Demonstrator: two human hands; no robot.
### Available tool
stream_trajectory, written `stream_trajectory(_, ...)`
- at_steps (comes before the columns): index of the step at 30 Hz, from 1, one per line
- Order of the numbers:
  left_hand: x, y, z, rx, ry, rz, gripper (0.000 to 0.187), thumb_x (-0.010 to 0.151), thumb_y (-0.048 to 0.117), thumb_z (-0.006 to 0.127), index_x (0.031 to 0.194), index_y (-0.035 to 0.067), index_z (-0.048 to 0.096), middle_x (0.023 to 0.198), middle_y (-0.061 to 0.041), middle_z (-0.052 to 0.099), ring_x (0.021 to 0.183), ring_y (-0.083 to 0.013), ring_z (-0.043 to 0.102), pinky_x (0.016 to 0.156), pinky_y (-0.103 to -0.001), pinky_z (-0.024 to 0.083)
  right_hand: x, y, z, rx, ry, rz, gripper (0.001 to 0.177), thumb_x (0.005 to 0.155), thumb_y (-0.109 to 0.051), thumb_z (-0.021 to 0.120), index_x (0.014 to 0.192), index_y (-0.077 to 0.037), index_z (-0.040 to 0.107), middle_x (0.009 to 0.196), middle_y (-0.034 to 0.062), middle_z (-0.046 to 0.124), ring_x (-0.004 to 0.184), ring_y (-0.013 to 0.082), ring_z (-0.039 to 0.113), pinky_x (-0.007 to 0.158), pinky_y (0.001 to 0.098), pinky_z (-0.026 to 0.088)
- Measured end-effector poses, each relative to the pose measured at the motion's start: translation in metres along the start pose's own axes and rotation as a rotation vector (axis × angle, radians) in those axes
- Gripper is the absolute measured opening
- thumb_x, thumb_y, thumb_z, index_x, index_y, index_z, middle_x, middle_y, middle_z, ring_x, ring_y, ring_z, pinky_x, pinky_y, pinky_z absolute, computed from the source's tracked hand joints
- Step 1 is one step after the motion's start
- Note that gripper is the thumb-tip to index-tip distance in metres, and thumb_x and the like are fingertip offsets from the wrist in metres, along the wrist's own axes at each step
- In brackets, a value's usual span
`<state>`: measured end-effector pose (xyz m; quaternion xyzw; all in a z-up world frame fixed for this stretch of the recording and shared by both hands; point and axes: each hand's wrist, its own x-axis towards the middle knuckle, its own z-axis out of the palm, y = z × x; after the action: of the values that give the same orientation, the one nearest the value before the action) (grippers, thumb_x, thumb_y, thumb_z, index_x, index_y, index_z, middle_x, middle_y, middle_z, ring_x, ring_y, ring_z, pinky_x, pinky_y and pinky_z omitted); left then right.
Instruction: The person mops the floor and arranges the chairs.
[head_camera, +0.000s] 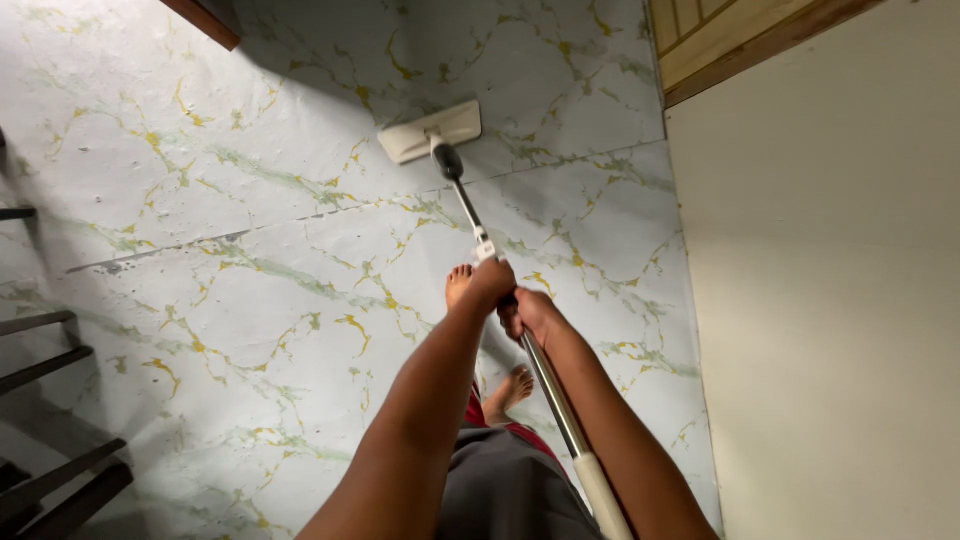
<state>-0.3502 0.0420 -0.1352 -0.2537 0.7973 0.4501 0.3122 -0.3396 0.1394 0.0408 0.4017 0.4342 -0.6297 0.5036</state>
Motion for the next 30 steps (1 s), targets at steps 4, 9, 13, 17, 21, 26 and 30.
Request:
stream_trajectory(4,-0.004,0.066,-0.073,-0.074,-0.065,-0.136,0.046,0.102,0.035,0.045,0.106,-0.005,0.068,0.098,-0.027,0.073,0.095,-0.0432,0.072,0.082,-0.048,0.056,0.007,-0.046,0.032,0.094,-0.034,0.012,0.033,0.104,-0.023,0.038,0.074,-0.012,0.049,0.056,-0.0039,0.040,0.040,0.0048,0.031,0.034,0.0218,0.026)
stream_trajectory(9,0.011,0.057,-0.053,-0.019,-0.117,-0.198,0.048,0.104,0.037,0.043,0.111,-0.005,0.068,0.099,-0.026,0.072,0.092,-0.0413,0.072,0.080,-0.047,0.056,-0.002,-0.041,0.025,0.276,-0.147,0.087,0.034,0.105,-0.027,0.041,0.076,-0.012,0.052,0.055,-0.0058,0.040,0.040,0.0035,0.032,0.034,0.0192,0.026)
stream_trajectory(13,0.034,0.005,0.023,0.105,-0.096,-0.098,0.048,0.105,0.036,0.045,0.110,-0.005,0.069,0.098,-0.027,0.073,0.092,-0.0413,0.071,0.078,-0.046,0.056,-0.017,-0.017,-0.004,0.225,-0.167,0.070,0.035,0.103,-0.032,0.042,0.073,-0.015,0.048,0.053,-0.0062,0.039,0.038,0.0042,0.030,0.032,0.0203,0.025)
stream_trajectory(17,-0.001,0.007,0.073,0.212,-0.189,-0.027,0.038,0.103,0.028,0.044,0.105,-0.002,0.067,0.099,-0.023,0.071,0.092,-0.0361,0.071,0.076,-0.043,0.056,-0.042,0.014,-0.049,0.221,-0.120,0.071,0.032,0.105,-0.026,0.042,0.077,-0.013,0.049,0.055,-0.0061,0.039,0.040,0.0047,0.032,0.034,0.0204,0.025)
stream_trajectory(21,-0.046,0.004,0.139,0.267,-0.207,0.053,0.032,0.102,0.026,0.047,0.100,0.001,0.067,0.095,-0.021,0.073,0.086,-0.0357,0.073,0.071,-0.045,0.058,-0.073,0.048,-0.107,0.138,-0.089,0.052,0.034,0.104,-0.025,0.034,0.081,-0.011,0.054,0.056,-0.0060,0.039,0.041,0.0042,0.031,0.035,0.0203,0.026)
stream_trajectory(26,-0.111,0.019,0.206,-0.011,-0.200,-0.095,0.033,0.102,0.026,0.048,0.099,-0.001,0.067,0.091,-0.021,0.072,0.083,-0.0348,0.073,0.070,-0.044,0.058,-0.103,0.090,-0.179,0.144,-0.061,0.100,0.038,0.106,-0.030,0.036,0.079,-0.010,0.053,0.055,-0.0039,0.042,0.040,0.0046,0.031,0.034,0.0205,0.026)
stream_trajectory(30,-0.145,0.048,0.192,-0.213,-0.131,-0.232,0.036,0.103,0.030,0.049,0.101,-0.002,0.065,0.092,-0.021,0.071,0.085,-0.0344,0.072,0.072,-0.045,0.057,-0.121,0.090,-0.186,0.031,0.020,0.035,0.041,0.107,-0.026,0.036,0.084,-0.003,0.060,0.055,-0.0007,0.041,0.040,0.0071,0.032,0.036,0.0233,0.028)
